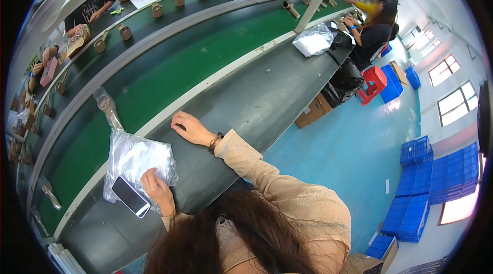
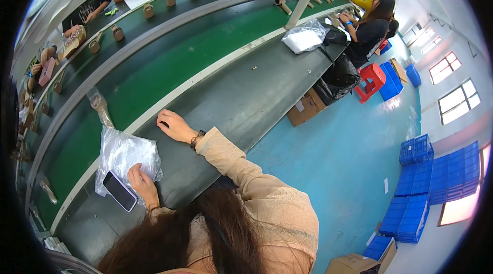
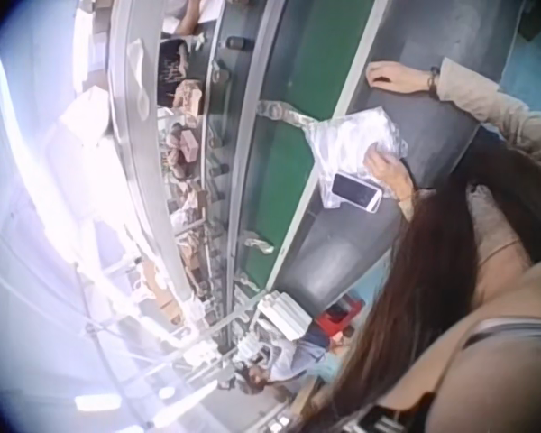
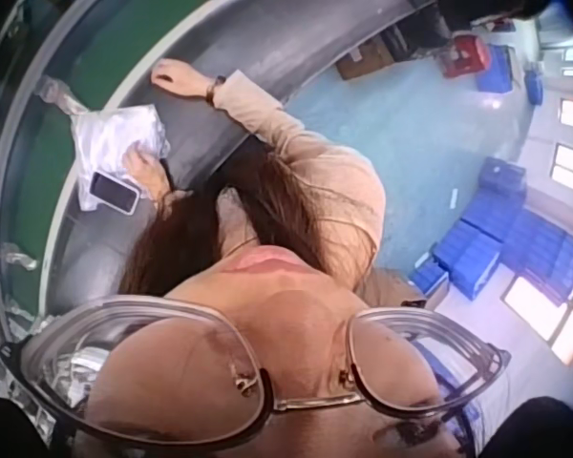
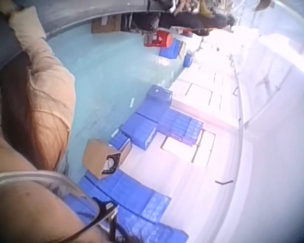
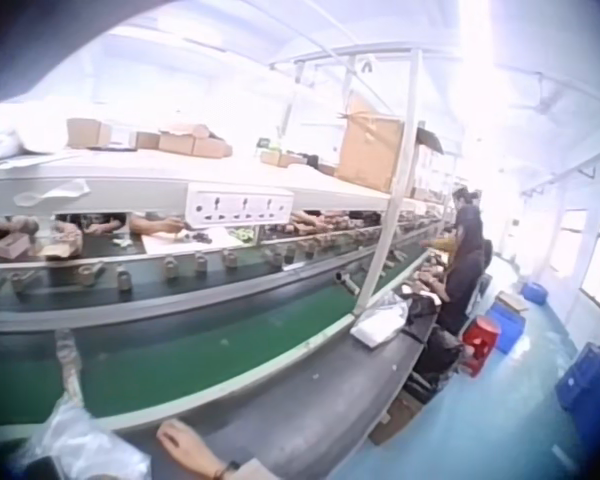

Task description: Picking up cylindrical components from a conveyor belt and placing them into individual plastic bags.

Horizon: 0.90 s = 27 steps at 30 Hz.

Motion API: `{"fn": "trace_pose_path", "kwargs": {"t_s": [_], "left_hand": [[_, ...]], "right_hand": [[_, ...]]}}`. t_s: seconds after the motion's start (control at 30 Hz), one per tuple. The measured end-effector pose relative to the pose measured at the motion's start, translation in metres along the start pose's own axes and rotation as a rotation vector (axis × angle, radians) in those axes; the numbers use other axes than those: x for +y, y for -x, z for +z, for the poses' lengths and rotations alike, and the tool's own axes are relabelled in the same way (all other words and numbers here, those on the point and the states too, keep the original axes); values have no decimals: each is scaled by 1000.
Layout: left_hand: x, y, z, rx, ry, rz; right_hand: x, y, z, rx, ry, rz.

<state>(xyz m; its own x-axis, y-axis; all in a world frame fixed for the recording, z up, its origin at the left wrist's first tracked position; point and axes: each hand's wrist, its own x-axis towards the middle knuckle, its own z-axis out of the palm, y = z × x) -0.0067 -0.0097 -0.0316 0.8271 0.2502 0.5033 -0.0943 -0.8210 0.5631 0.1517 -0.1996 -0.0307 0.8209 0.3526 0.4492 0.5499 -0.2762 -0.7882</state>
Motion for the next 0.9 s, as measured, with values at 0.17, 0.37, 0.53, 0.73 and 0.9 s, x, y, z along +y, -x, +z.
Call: {"fn": "trace_pose_path", "kwargs": {"t_s": [0.17,0.37,0.53,0.73,0.9], "left_hand": [[10,-3,1,62,-1,-3],[9,-5,2,41,-11,8],[18,-8,6,52,5,-18],[5,-4,10,45,20,-1],[2,2,15,74,142,-123]], "right_hand": [[1,0,-2,-1,6,-4],[5,-1,-2,-2,12,-2],[10,0,-6,-7,17,-13],[9,-1,-7,-10,17,-15],[9,-1,-5,-13,20,-5]]}}
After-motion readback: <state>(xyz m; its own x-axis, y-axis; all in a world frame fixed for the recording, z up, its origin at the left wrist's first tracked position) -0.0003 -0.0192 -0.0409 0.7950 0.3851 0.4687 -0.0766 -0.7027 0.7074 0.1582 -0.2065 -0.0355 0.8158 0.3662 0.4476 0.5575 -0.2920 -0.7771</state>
